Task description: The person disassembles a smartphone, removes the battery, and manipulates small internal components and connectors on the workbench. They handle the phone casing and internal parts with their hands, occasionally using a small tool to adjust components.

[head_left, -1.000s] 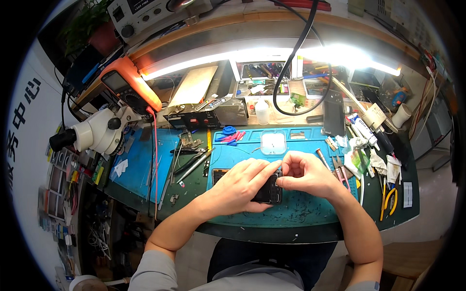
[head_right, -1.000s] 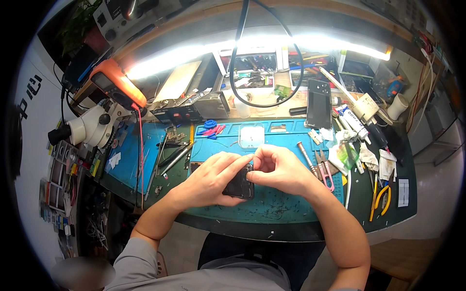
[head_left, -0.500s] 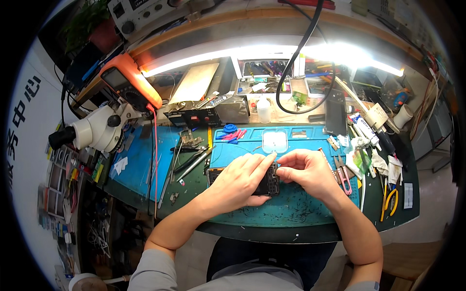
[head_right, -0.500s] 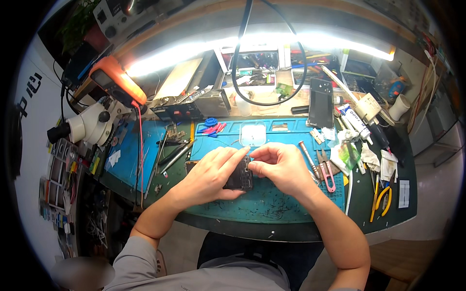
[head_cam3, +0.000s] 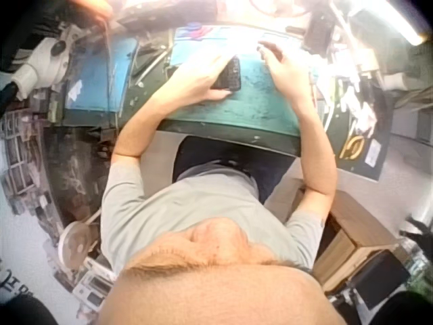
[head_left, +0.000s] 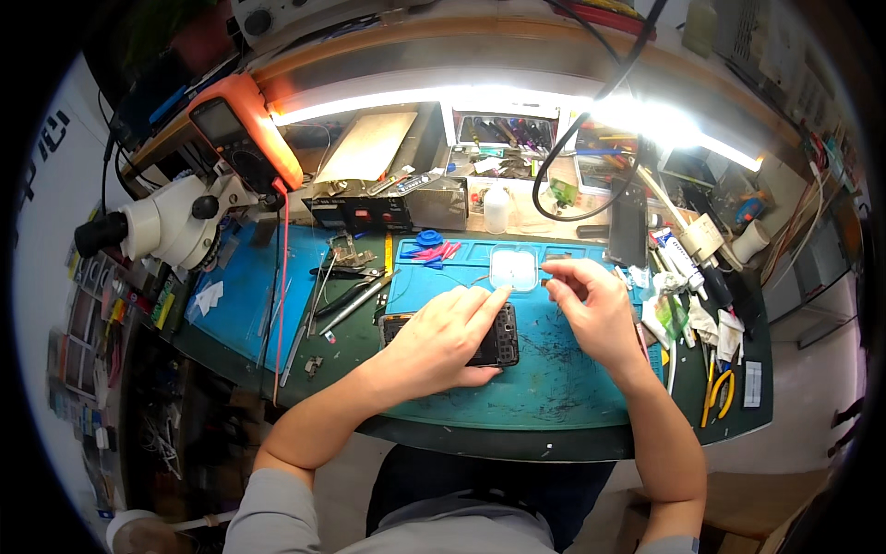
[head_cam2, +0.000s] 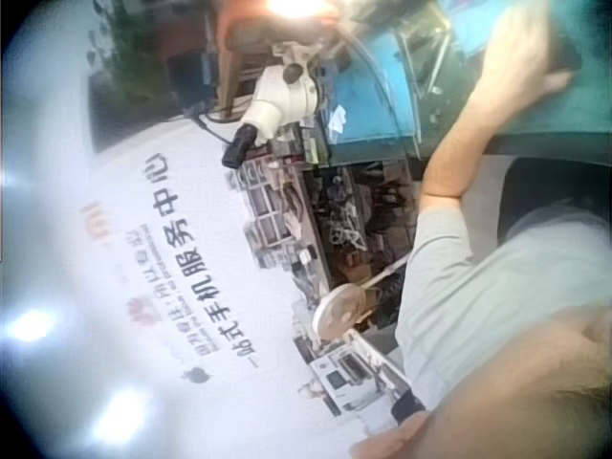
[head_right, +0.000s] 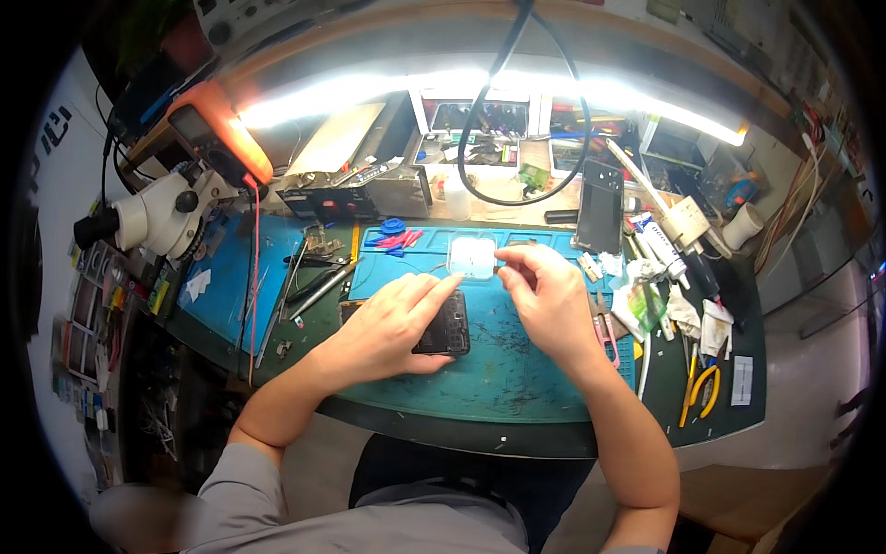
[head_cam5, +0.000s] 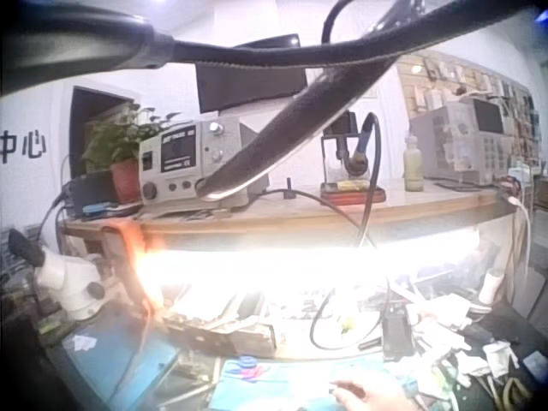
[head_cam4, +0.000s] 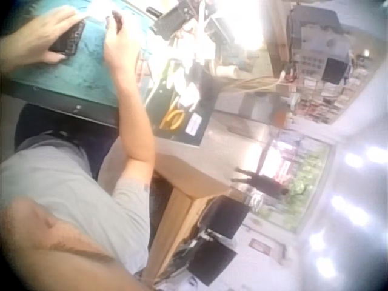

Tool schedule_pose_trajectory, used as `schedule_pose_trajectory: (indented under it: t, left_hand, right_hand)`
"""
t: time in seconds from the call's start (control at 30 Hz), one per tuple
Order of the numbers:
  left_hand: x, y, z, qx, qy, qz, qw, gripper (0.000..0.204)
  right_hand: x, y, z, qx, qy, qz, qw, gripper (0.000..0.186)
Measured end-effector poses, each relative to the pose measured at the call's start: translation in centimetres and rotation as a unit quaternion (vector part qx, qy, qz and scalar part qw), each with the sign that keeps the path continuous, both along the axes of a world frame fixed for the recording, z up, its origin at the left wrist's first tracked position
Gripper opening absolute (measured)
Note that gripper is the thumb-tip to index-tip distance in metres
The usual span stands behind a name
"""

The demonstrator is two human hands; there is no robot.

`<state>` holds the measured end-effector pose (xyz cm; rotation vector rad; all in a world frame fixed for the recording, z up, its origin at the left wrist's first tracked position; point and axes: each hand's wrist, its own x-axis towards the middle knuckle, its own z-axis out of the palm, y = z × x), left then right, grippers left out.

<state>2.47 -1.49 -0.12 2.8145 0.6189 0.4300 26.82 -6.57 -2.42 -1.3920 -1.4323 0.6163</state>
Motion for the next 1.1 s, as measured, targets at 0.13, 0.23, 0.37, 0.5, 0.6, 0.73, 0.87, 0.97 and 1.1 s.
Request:
schedule_pose_trajectory:
  t: [0.13,0.23,0.37,0.5,0.6,0.73,0.87,0.97,1.1]
  left_hand:
    - [-0.4,0.5,-0.6,0.003,-0.015,-0.001,1.000,0.097]
    - [-0.5,0.8,-0.6,0.010,-0.038,-0.001,0.999,0.097]
    - [-0.7,1.1,-0.2,-0.004,-0.046,0.016,0.999,0.096]
    - [-1.0,1.1,-0.1,0.000,-0.055,0.021,0.998,0.095]
    - [-0.9,0.9,0.0,-0.015,-0.053,0.022,0.998,0.096]
    - [-1.1,1.3,0.3,-0.006,-0.082,0.057,0.995,0.099]
    - [-1.4,2.0,1.2,-0.039,-0.215,0.129,0.967,0.108]
    - [-1.9,1.5,2.1,-0.133,-0.307,0.178,0.925,0.109]
    - [-1.0,1.3,2.2,-0.370,-0.426,0.136,0.815,0.101]
  right_hand:
    - [-1.0,2.7,0.5,0.078,-0.197,-0.027,0.977,0.014]
    - [-1.4,4.7,-0.3,0.099,-0.289,-0.038,0.952,0.010]
    - [-2.3,6.0,-1.2,0.068,-0.332,-0.061,0.939,0.010]
    - [-2.1,6.1,-1.8,0.113,-0.360,-0.072,0.923,0.012]
    - [-1.7,5.4,-1.0,0.143,-0.377,-0.104,0.909,0.011]
    - [-1.3,3.6,0.9,0.141,-0.343,-0.120,0.921,0.009]
    - [-2.2,0.9,1.2,0.103,-0.263,-0.067,0.957,0.010]
    - [-3.5,-1.1,0.8,0.081,-0.234,0.011,0.969,0.012]
    - [-4.9,-2.5,-0.3,0.068,-0.235,0.128,0.961,0.014]
